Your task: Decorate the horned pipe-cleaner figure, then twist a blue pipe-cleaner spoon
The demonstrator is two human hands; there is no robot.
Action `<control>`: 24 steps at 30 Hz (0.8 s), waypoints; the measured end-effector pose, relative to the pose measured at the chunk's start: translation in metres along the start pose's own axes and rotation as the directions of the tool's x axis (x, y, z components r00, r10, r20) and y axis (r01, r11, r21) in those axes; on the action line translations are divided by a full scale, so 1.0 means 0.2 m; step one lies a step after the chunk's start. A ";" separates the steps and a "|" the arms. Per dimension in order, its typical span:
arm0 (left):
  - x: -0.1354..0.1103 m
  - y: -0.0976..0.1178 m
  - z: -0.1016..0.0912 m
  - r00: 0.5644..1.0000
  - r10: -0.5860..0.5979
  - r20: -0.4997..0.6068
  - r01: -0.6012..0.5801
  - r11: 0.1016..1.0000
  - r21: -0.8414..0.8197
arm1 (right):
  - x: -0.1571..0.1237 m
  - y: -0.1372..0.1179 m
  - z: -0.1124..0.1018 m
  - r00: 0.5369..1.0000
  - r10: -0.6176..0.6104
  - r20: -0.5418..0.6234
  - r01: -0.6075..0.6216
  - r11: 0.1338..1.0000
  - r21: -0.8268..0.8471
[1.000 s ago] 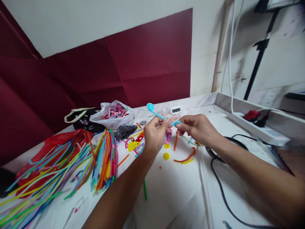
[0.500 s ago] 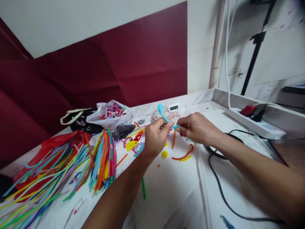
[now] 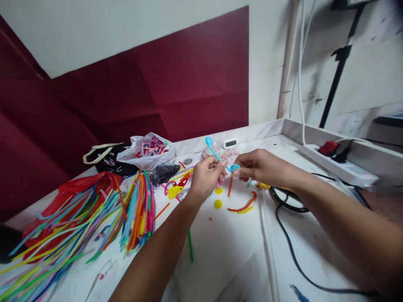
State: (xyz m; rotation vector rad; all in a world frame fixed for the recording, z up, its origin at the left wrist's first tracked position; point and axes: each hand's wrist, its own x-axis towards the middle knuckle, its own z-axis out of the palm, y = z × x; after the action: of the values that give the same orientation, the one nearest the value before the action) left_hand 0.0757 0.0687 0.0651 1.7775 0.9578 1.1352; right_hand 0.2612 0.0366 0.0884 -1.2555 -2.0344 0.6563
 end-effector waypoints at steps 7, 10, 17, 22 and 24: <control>0.00 0.03 -0.03 0.936 -0.119 0.331 0.161 0.982 -0.101 | 0.00 0.02 -0.09 0.979 0.114 -0.167 -0.051 0.939 0.339; -0.01 0.04 -0.04 0.878 -0.115 0.464 0.159 0.986 -0.056 | 0.00 0.03 -0.10 0.954 0.056 -0.294 0.035 0.955 0.296; -0.02 0.06 -0.07 0.793 -0.151 0.591 0.121 0.988 0.091 | -0.02 0.02 -0.12 0.954 -0.233 -0.187 0.234 0.972 -0.016; -0.03 0.08 -0.07 0.766 -0.160 0.623 0.067 0.983 0.171 | -0.03 0.01 -0.12 0.957 -0.269 -0.109 0.248 0.953 -0.172; -0.03 0.08 -0.07 0.771 -0.147 0.620 0.055 0.985 0.164 | -0.03 0.02 -0.11 0.960 -0.259 -0.108 0.234 0.951 -0.200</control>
State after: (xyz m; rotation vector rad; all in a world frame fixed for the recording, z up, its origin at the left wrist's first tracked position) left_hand 0.0639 0.0610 0.0813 1.9934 0.7082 0.3394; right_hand 0.2818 0.0351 0.0994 -1.0886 -2.1311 0.2627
